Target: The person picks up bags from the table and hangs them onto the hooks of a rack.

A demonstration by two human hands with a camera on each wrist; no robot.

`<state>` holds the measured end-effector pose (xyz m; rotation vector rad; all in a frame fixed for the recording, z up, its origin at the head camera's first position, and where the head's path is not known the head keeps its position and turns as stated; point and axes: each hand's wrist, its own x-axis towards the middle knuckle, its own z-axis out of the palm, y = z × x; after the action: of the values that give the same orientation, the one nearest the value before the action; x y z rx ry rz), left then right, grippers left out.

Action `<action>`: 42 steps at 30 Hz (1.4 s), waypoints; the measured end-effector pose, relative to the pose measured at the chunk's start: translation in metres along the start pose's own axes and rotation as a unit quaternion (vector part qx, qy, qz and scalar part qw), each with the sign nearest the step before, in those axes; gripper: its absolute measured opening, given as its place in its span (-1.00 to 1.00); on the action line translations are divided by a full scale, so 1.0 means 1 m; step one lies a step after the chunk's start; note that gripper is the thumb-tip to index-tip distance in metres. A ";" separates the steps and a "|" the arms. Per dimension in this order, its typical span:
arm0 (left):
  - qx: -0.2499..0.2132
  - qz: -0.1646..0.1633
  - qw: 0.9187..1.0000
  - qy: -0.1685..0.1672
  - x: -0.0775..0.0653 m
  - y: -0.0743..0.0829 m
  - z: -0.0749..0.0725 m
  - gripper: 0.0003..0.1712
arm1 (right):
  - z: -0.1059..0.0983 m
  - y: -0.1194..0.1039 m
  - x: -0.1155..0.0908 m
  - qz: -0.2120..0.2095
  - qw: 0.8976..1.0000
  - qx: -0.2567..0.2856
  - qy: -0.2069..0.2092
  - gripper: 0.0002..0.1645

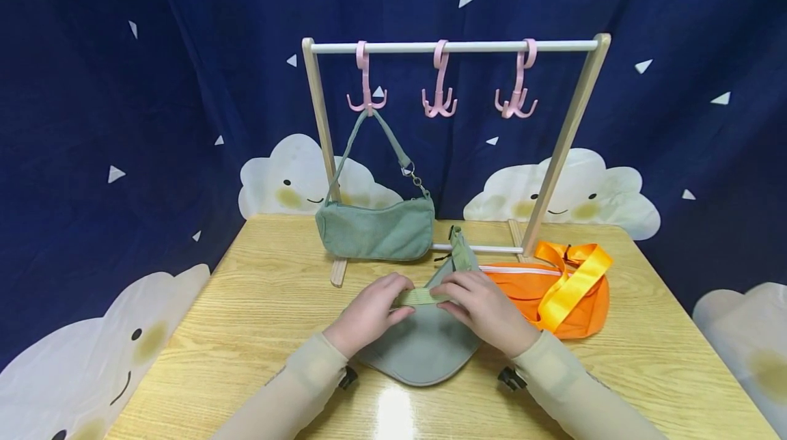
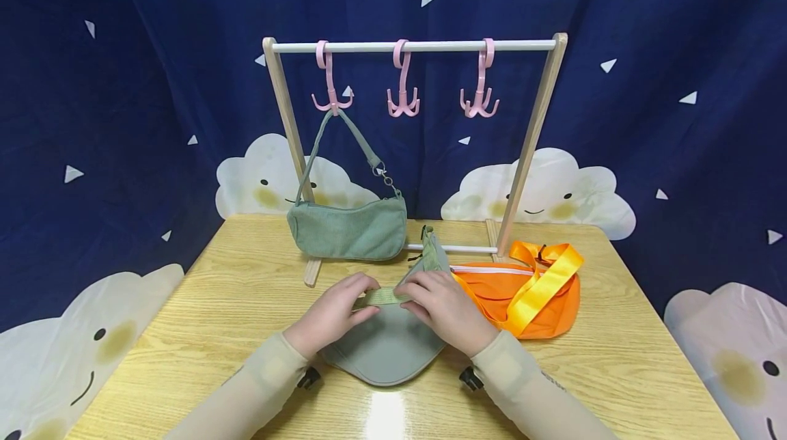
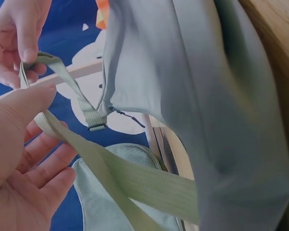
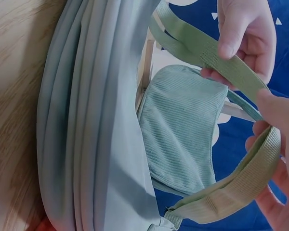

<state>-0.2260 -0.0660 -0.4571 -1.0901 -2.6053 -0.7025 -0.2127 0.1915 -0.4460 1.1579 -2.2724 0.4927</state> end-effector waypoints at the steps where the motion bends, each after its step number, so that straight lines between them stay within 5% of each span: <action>1: -0.002 0.001 1.000 0.002 0.000 -0.001 -0.001 -0.62 | -0.001 0.000 0.000 0.003 1.000 -0.001 -0.002 -0.59; 5: -0.013 0.000 1.000 0.005 -0.002 -0.002 -0.004 -0.62 | -0.002 0.002 -0.001 0.006 1.000 -0.001 -0.001 -0.75; 27: -0.044 -0.011 0.999 0.005 0.003 -0.003 -0.022 -0.68 | -0.014 0.006 0.007 -0.002 1.000 0.003 0.016 -0.65; 42: -0.030 0.016 0.999 0.012 0.007 0.001 -0.037 -0.68 | -0.033 0.007 0.023 0.020 0.997 0.070 0.002 -0.71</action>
<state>-0.2294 -0.0795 -0.4224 -1.1304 -2.5565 -0.7877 -0.2198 0.1989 -0.4062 1.1785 -2.2914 0.6803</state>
